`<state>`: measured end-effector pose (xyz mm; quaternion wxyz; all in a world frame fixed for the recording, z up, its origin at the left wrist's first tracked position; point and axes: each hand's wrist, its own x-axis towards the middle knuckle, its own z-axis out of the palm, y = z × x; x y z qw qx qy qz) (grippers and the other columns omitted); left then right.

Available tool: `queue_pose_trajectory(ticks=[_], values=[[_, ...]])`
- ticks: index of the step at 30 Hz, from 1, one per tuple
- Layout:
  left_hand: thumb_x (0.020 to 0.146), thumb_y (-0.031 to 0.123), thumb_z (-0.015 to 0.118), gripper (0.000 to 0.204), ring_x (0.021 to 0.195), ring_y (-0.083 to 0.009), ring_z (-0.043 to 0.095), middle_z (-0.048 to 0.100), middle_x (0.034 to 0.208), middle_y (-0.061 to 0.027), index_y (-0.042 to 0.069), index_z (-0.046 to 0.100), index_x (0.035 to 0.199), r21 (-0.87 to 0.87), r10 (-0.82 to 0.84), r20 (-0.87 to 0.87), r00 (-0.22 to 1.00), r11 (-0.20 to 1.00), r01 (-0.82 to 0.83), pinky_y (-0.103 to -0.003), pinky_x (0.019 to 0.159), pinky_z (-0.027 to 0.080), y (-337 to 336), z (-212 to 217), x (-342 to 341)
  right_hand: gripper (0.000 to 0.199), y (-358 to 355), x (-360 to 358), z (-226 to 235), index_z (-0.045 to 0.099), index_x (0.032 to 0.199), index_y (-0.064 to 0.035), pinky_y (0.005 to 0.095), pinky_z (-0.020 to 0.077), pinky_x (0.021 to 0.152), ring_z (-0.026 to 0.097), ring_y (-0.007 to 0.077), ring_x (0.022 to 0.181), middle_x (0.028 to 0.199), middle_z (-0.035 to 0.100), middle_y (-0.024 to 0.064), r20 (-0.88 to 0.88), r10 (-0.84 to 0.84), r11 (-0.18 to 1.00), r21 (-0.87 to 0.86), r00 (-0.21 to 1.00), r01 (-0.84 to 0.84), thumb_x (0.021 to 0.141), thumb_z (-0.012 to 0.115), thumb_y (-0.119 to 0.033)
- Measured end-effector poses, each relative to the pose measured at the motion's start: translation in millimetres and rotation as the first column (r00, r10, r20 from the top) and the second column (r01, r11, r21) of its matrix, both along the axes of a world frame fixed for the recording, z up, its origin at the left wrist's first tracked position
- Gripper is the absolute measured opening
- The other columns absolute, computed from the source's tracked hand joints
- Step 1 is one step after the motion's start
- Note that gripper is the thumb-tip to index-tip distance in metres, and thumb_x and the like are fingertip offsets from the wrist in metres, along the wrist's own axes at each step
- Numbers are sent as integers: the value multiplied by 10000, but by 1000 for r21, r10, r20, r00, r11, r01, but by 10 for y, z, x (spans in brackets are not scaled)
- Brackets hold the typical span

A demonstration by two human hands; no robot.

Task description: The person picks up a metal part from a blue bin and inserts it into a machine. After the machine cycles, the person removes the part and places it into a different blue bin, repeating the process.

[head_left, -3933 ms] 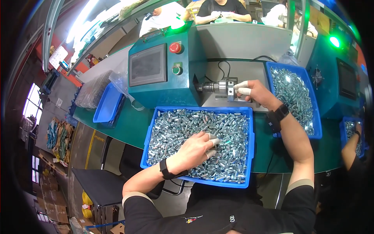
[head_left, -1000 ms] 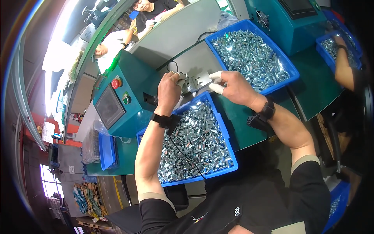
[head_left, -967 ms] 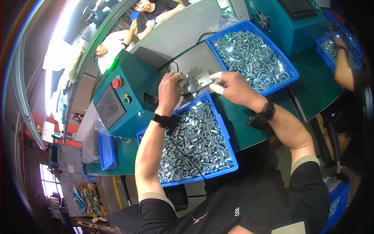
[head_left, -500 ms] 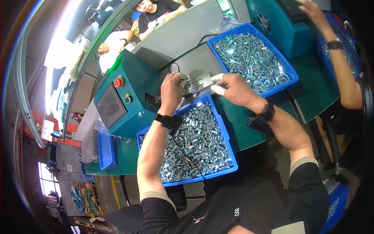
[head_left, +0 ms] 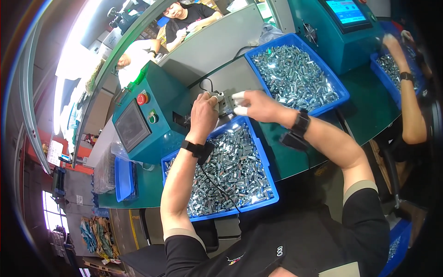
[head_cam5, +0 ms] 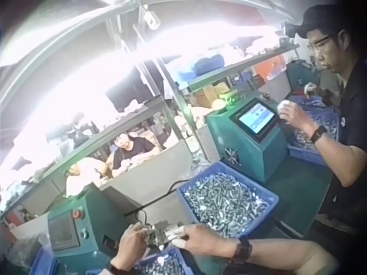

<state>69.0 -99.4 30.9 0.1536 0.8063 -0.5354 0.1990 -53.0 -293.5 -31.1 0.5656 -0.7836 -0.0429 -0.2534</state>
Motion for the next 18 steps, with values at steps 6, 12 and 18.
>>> queue_pose_trajectory(ticks=[6, 12, 18], values=[[857, 0, 678, 245, 954, -351, 621, 629, 916, -136, 42, 787, 1073, 25, 2, 37, 999, 1000, -3, -463, 845, 523, -77, -1, -28, 374, -44, 270, 49, 720, 1265, 14, 316, 519, 654, 619, 126, 712, 872, 744, 61, -199, 217, 973, 122, 956, -195, 959, 730, -201], [799, -18, 671, 286, 1020, -358, 638, 686, 1018, -135, 40, 764, 1063, -42, 25, 18, 1000, 999, -25, -468, 910, 523, 120, 31, -122, 360, -42, 277, 316, 733, 1258, 19, 303, 540, 714, 646, 105, 798, 961, 775, 51, -300, 355, 928, 227, 885, -295, 951, 726, -170], [868, -4, 741, 345, 1140, -355, 669, 732, 1230, -141, 56, 742, 1208, -39, -67, -158, 985, 997, 62, -446, 1005, 535, 775, 162, -882, 441, -196, 401, 324, 691, 1364, 27, 313, 557, 946, 720, 177, 1064, 1208, 776, 143, -315, 346, 930, -10, 884, -368, 958, 746, -134]])
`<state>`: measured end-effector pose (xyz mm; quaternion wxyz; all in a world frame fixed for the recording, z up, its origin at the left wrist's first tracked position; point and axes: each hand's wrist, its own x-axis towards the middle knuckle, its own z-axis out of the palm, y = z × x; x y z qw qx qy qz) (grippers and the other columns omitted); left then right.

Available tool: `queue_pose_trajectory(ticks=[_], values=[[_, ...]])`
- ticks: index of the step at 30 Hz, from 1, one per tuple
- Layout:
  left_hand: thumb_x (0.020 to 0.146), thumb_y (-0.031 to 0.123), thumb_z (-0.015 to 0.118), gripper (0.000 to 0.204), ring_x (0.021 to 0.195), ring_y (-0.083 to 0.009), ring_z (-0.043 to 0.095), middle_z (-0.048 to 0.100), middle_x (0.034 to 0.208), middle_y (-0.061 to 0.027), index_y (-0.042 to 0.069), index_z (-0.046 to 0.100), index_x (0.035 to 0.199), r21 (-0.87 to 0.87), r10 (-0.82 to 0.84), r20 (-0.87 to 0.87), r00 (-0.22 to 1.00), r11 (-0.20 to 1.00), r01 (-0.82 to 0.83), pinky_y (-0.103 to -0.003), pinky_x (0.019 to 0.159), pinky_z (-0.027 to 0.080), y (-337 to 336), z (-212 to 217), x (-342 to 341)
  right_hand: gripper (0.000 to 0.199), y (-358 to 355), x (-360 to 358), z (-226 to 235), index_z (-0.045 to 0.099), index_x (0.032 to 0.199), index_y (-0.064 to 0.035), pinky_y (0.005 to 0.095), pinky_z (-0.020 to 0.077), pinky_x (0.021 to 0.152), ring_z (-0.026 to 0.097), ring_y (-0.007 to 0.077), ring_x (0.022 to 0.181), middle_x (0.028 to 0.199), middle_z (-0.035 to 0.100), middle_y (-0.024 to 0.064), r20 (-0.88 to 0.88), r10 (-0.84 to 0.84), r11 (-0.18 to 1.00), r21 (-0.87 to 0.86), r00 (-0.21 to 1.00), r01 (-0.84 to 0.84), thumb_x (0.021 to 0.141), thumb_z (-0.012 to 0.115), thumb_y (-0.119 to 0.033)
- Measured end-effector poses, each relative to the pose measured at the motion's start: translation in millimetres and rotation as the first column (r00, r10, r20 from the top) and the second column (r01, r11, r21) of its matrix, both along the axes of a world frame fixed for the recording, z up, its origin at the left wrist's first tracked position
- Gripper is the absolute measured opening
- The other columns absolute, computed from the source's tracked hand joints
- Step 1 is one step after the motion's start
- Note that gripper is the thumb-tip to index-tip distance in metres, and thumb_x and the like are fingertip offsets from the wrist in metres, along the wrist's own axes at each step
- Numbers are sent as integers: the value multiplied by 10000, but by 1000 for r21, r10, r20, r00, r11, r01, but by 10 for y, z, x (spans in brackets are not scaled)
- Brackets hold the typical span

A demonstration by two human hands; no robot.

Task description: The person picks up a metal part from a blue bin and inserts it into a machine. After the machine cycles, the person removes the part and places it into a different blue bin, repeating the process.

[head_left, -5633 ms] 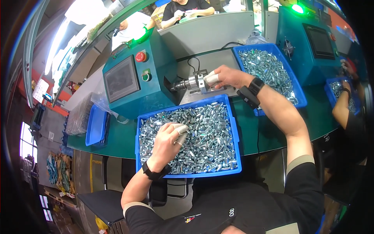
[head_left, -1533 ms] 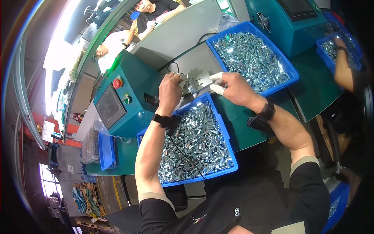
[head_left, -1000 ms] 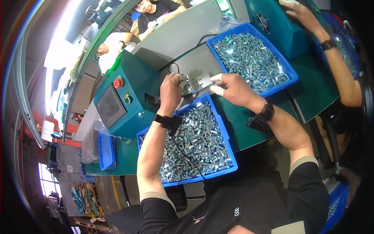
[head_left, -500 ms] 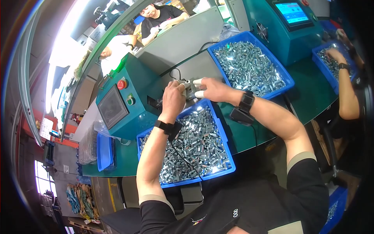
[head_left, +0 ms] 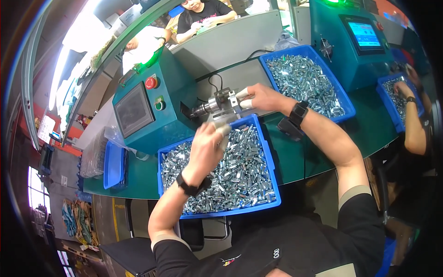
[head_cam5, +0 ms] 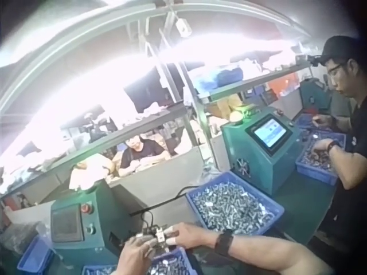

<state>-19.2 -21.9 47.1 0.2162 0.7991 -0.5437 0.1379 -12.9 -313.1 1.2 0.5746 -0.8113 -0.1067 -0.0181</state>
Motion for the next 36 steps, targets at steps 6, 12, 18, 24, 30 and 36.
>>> queue_pose_trajectory(ticks=[6, 12, 18, 24, 30, 36], values=[[855, -17, 774, 349, 1112, -339, 694, 735, 1214, -121, 66, 742, 1193, 18, 28, -165, 986, 1000, -26, -440, 989, 545, 734, -120, -606, 406, 66, 181, -51, 748, 1301, 1, 311, 551, 926, 716, 177, 980, 1149, 799, 128, 55, 13, 999, -36, 998, -11, 944, 744, -192], [849, -29, 781, 354, 1104, -337, 699, 747, 1180, -112, 69, 745, 1188, -95, 177, -251, 951, 974, -207, -437, 978, 546, 1078, -403, -1114, 398, 134, 276, 173, 738, 1320, 3, 312, 544, 956, 710, 174, 1041, 1195, 783, 128, -59, 58, 991, -118, 997, -65, 962, 746, -171], [873, -40, 758, 299, 1075, -349, 696, 747, 1138, -133, 38, 748, 1162, -291, 350, -245, 904, 863, -413, -435, 954, 550, 973, -679, -1360, 374, 89, 305, -51, 736, 1329, -5, 296, 541, 938, 694, 158, 1014, 1183, 776, 101, -48, 60, 998, -23, 997, -61, 981, 735, -144], [894, -36, 746, 264, 1044, -347, 695, 741, 1102, -142, 19, 744, 1152, -326, 420, -243, 875, 814, -481, -427, 927, 553, 938, -696, -1391, 344, 81, 304, -105, 741, 1318, -12, 283, 522, 962, 680, 147, 1063, 1172, 754, 55, -19, 90, 995, 46, 996, -89, 990, 725, -114], [892, -37, 746, 267, 1015, -342, 699, 742, 1075, -137, 16, 747, 1153, -324, 418, -220, 882, 821, -470, -425, 910, 552, 952, -721, -1392, 343, 161, 285, -76, 739, 1316, -6, 282, 509, 987, 666, 149, 1097, 1175, 729, 47, 6, 76, 996, -48, 997, -75, 991, 730, -113], [892, -32, 747, 257, 1005, -339, 704, 745, 1063, -137, 13, 754, 1144, -324, 420, -205, 884, 823, -467, -426, 898, 557, 967, -726, -1386, 336, 187, 269, -97, 765, 1285, -39, 311, 533, 893, 680, 155, 995, 1107, 738, 55, 97, 66, 998, -4, 993, -66, 967, 749, -147]])
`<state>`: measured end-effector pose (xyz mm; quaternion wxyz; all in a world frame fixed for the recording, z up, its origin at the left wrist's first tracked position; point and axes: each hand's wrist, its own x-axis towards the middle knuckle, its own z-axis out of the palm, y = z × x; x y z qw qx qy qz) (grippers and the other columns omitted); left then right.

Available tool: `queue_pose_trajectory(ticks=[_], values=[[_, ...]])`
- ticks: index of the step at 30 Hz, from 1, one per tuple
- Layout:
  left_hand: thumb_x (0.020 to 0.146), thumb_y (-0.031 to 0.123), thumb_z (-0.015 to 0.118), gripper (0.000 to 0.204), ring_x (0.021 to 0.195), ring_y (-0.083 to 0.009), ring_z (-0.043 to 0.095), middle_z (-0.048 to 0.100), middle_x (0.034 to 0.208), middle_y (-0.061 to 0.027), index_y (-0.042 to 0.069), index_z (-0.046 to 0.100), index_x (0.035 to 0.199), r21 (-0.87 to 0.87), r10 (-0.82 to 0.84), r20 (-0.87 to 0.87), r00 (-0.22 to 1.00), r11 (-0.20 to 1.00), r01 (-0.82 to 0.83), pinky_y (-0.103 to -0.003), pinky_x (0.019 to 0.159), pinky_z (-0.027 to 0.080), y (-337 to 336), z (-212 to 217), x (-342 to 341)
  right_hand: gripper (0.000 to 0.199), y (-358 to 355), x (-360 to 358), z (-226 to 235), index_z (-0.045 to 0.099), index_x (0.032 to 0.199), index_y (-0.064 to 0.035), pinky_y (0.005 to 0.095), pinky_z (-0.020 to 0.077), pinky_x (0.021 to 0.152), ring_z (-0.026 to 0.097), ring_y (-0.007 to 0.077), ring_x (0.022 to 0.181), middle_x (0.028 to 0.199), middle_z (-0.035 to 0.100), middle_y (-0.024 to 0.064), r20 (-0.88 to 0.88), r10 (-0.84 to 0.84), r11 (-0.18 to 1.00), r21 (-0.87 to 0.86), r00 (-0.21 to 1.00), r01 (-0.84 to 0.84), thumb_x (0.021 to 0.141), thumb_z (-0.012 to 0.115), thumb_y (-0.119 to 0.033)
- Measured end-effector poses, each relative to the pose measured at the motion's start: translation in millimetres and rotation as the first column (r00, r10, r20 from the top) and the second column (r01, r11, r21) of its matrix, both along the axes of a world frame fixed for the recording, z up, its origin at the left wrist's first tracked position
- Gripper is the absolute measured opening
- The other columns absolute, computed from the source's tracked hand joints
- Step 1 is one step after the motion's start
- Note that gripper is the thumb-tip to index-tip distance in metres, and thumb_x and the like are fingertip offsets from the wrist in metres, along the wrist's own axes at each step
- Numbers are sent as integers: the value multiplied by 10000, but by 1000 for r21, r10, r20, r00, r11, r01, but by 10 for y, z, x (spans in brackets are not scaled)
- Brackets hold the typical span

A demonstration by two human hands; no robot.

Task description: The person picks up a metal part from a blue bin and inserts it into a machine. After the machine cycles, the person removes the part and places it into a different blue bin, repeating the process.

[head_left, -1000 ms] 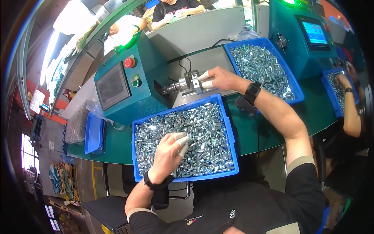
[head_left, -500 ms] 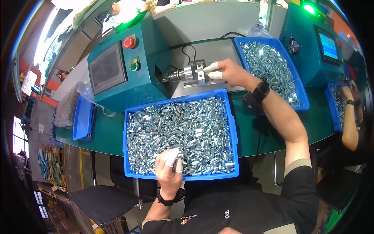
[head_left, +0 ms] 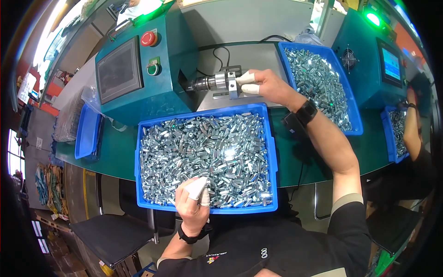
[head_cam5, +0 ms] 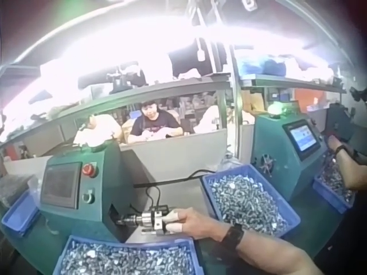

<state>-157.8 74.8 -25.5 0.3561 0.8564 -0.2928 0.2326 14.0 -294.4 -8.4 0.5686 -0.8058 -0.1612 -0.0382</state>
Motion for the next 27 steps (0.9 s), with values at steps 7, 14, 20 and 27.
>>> queue_pose_trajectory(ticks=[7, 14, 20, 27], values=[[894, -7, 760, 227, 1002, -337, 711, 753, 1052, -134, 10, 767, 1120, -56, -1, -13, 1000, 998, 0, -418, 879, 567, 35, -23, -3, 379, 52, -41, 24, 717, 1342, 4, 309, 545, 965, 698, 161, 1074, 1193, 750, 77, -85, 29, 997, 76, 996, -23, 981, 739, -110], [877, -6, 778, 218, 995, -329, 715, 757, 1034, -122, 12, 777, 1094, -116, 10, -13, 1000, 993, -11, -415, 872, 572, 62, -42, 3, 413, 35, -49, 85, 662, 1426, -26, 295, 542, 936, 685, 155, 1162, 1305, 739, 72, -240, -2, 999, 36, 971, 11, 1025, 683, -126], [848, -8, 803, 237, 985, -320, 717, 758, 1028, -113, 11, 781, 1083, -171, -40, 3, 999, 984, 40, -410, 855, 576, 99, -23, 18, 380, 59, -64, 125, 695, 1388, -29, 260, 538, 879, 690, 121, 1091, 1199, 773, 49, -227, -94, 995, -39, 969, 87, 1029, 681, -152], [818, 19, 823, 289, 992, -303, 717, 748, 1029, -95, 25, 786, 1104, -220, -68, 52, 996, 972, 78, -417, 863, 569, 131, -85, 12, 370, -27, -41, 56, 705, 1376, -42, 248, 541, 819, 694, 93, 1011, 1195, 773, 61, -226, -129, 991, -60, 966, 118, 1050, 684, -216]])
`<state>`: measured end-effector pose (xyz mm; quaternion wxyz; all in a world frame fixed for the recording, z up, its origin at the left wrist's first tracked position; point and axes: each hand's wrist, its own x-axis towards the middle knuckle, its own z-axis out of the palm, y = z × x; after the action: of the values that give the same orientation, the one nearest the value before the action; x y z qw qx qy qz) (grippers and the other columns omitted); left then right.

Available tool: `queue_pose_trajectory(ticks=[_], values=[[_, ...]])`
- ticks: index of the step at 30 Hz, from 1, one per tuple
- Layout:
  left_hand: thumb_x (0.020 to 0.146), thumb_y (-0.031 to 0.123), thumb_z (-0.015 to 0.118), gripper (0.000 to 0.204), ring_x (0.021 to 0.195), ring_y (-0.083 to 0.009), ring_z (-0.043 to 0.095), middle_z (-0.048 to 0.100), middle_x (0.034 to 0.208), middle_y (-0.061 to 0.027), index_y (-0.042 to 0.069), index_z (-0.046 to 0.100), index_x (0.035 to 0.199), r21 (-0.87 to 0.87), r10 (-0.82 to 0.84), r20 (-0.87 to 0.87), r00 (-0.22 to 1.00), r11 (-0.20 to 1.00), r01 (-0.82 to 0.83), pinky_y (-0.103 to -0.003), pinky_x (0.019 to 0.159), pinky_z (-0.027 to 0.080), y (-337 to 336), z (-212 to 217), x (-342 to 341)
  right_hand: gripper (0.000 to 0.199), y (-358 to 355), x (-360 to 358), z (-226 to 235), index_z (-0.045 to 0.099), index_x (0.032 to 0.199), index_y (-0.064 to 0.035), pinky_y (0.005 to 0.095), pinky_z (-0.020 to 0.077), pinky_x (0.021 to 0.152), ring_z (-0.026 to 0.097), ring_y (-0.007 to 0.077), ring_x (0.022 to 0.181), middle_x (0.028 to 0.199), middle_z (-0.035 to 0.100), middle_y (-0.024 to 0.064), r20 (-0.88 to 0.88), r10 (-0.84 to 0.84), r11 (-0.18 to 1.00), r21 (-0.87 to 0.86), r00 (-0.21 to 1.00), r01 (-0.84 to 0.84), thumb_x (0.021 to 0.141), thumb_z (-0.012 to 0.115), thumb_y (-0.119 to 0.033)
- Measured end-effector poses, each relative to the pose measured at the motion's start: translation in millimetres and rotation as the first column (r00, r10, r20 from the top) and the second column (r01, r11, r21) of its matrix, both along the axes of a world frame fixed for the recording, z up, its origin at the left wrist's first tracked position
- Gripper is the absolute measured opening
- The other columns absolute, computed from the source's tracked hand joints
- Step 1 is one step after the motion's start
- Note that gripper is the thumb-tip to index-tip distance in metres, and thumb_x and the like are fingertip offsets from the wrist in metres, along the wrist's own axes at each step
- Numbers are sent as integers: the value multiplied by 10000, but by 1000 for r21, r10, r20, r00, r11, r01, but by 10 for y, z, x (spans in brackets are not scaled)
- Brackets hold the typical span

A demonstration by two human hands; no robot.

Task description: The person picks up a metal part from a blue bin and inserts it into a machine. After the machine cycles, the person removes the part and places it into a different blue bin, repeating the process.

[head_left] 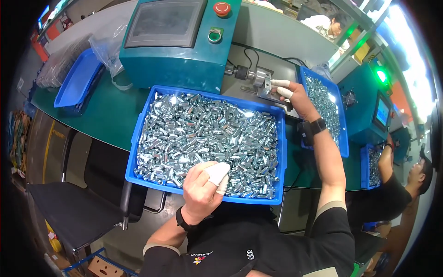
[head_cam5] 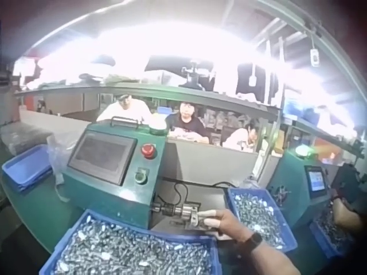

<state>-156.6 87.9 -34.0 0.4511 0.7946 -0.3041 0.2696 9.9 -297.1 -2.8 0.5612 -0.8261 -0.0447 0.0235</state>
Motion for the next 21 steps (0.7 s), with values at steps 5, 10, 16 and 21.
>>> queue_pose_trajectory(ticks=[5, 10, 16, 21], values=[[817, 23, 826, 277, 986, -301, 717, 749, 1026, -96, 23, 789, 1092, 5, 4, 18, 1000, 1000, -4, -411, 851, 568, 8, 1, -15, 381, 63, 74, 11, 701, 1363, -38, 236, 529, 723, 648, 73, 827, 1095, 772, 67, -51, -249, 967, 34, 967, 251, 1041, 686, -241], [820, -16, 811, 253, 971, -313, 719, 754, 1011, -111, 10, 780, 1070, -2, 8, 33, 999, 1000, -8, -409, 835, 571, -38, 5, 12, 439, -97, 71, -3, 695, 1324, -11, 320, 580, 729, 728, 172, 835, 1055, 790, 131, -36, -383, 922, 34, 923, 385, 1007, 739, -311], [840, 14, 803, 229, 970, -308, 712, 747, 1000, -116, 8, 783, 1068, 37, 30, 39, 999, 999, -31, -410, 837, 560, -15, -9, 9, 540, 337, 162, 217, 695, 1300, 10, 461, 602, 797, 763, 350, 916, 1002, 776, 226, 386, -267, 648, -606, 883, 461, 933, 766, -380], [854, -11, 787, 221, 943, -334, 708, 746, 992, -130, 4, 773, 1075, 67, 38, 57, 998, 997, -42, -419, 835, 564, -42, 12, 0, 447, 516, 163, 361, 720, 1168, 5, 518, 597, 842, 751, 419, 956, 994, 768, 250, 442, -187, 432, -765, 877, 478, 873, 753, -330]])
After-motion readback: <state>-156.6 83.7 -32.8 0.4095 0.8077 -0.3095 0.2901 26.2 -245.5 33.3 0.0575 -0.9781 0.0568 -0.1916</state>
